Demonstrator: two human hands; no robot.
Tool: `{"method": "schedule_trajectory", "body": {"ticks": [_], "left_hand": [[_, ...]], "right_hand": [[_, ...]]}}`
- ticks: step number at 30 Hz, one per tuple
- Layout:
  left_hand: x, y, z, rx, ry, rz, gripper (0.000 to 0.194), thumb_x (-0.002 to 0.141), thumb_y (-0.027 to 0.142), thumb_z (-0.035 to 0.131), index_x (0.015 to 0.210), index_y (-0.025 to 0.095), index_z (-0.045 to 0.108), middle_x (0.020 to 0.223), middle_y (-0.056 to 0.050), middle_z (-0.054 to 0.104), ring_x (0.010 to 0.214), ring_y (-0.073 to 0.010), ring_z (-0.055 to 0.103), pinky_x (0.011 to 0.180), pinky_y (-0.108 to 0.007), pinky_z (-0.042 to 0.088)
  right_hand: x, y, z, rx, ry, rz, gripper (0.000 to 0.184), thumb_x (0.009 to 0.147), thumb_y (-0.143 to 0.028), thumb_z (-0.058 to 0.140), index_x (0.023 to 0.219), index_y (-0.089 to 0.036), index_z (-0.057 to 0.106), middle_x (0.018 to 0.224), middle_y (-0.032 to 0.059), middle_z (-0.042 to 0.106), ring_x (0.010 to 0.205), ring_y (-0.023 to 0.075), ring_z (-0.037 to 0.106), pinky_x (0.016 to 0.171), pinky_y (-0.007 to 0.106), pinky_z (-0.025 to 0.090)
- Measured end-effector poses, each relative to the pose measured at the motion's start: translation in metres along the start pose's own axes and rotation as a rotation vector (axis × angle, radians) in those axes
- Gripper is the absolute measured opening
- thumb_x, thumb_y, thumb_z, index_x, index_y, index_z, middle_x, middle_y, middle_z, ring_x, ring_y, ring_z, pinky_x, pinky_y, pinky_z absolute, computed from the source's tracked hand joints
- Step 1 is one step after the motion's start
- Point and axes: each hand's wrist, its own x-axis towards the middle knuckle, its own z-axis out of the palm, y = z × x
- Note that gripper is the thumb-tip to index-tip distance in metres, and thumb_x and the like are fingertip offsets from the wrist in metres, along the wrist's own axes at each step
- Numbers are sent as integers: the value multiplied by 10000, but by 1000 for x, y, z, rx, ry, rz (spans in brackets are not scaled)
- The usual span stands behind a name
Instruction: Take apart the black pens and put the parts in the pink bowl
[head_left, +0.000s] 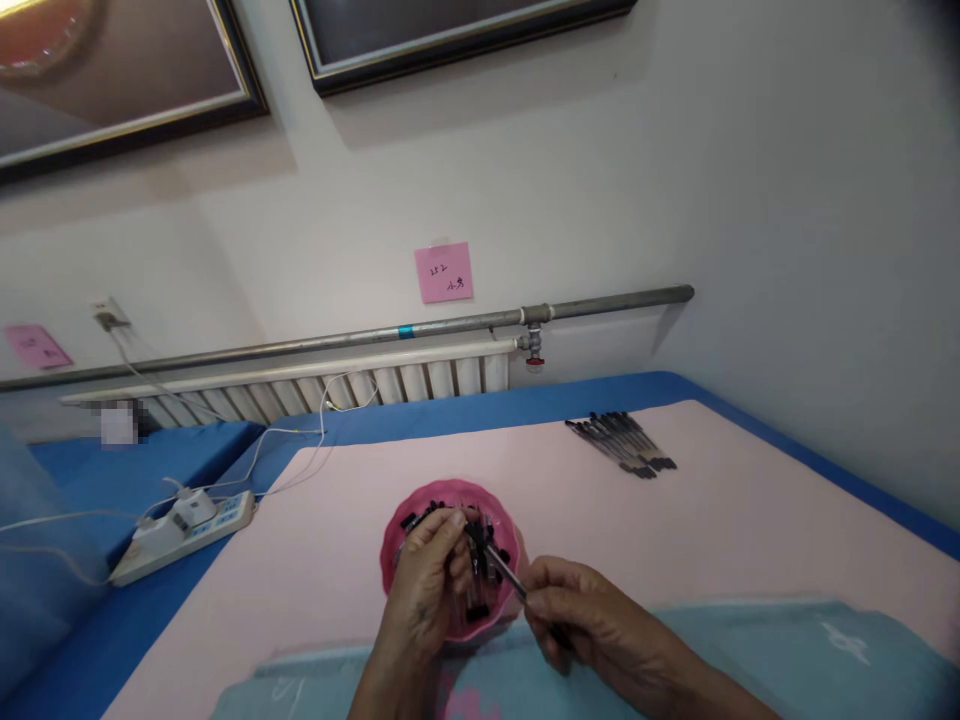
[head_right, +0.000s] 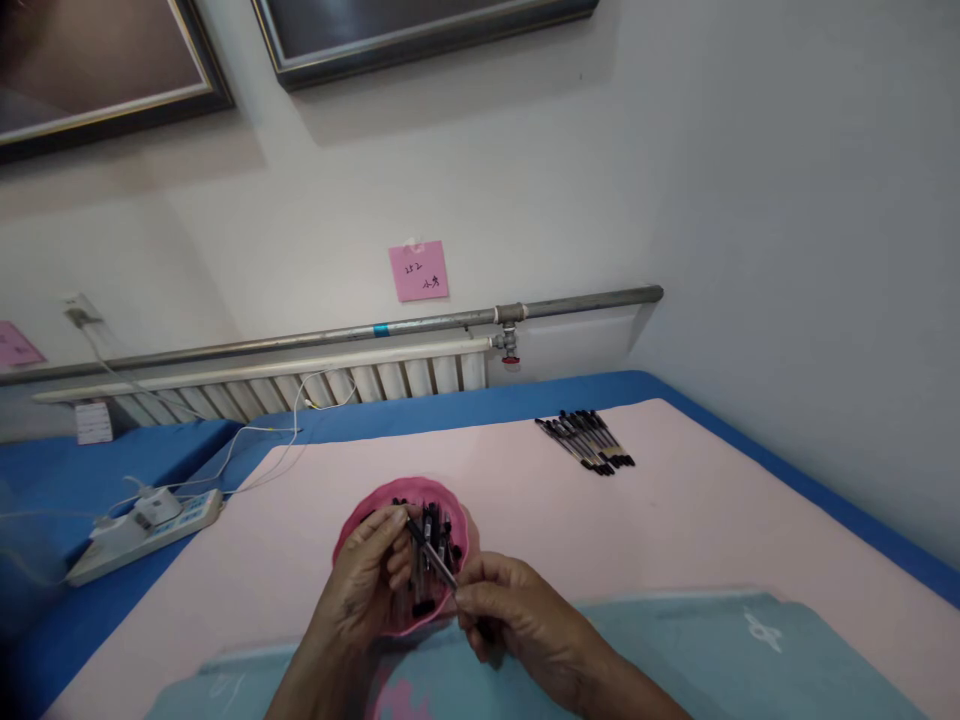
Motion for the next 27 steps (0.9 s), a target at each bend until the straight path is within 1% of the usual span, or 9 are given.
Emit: {"method": "schedule_trajectory", "body": {"ticks": [3,7,11,15,18,20,24,25,27], "left_hand": [[1,-1,0,2,12,-3,342,626,381,721,807,114,606,445,98,349,371,-7,264,339,-130,200],[1,-1,0,1,7,-8,326,632,370,718,798,116,598,450,97,362,372,-6,276,340,-129,204],[2,-2,-1,8,63,14,281,642,356,713,700,135,548,437,99,372,354,-7,289,334,-131,215],[1,-6,3,-6,165,55,335,610,357,731,595,158,462,406,111,355,319,-3,272,313,-133,191],[0,-7,9,-22,238,72,379,576,367,746,564,169,423,386,118,347,294,-4,265,300,-140,177],[0,-5,9,-32,276,79,395,561,374,750,555,173,411,378,121,347,288,-5,267,298,-143,181],[6,13,-10,-111,434,197,406,527,312,777,554,174,397,382,130,334,299,1,260,296,-140,177],[7,18,-17,-151,472,231,404,518,271,782,554,173,392,386,133,323,304,4,255,293,-139,173],[10,28,-27,-217,487,255,334,555,219,753,574,166,424,398,130,317,313,0,271,299,-136,206]], "right_hand": [[1,0,1,18,-10,17,214,664,-322,642,731,-173,505,572,-40,539,474,79,477,448,200,308],[1,3,0,-8,-72,65,297,728,-432,551,631,-161,479,577,-7,546,450,81,470,414,204,293],[4,3,-4,-160,44,-45,203,704,-335,580,646,-163,490,555,-39,520,452,70,452,443,203,296],[5,0,-3,-363,202,-129,120,705,-289,561,694,-173,529,560,-53,510,475,79,447,459,208,307],[2,0,1,-515,231,-209,91,746,-265,519,706,-186,538,571,-50,498,498,88,439,487,215,333],[-1,2,3,-694,269,-298,108,776,-265,499,719,-191,553,601,-34,513,543,105,456,524,227,349],[-6,10,2,-1077,355,-569,161,824,-275,459,742,-196,572,708,19,557,674,153,490,605,262,354],[-7,11,2,-1112,356,-606,165,831,-273,450,750,-197,572,723,25,560,688,158,492,616,266,354],[-7,10,1,-1079,359,-580,160,831,-275,448,750,-199,563,700,16,550,657,149,484,601,259,353]]}}
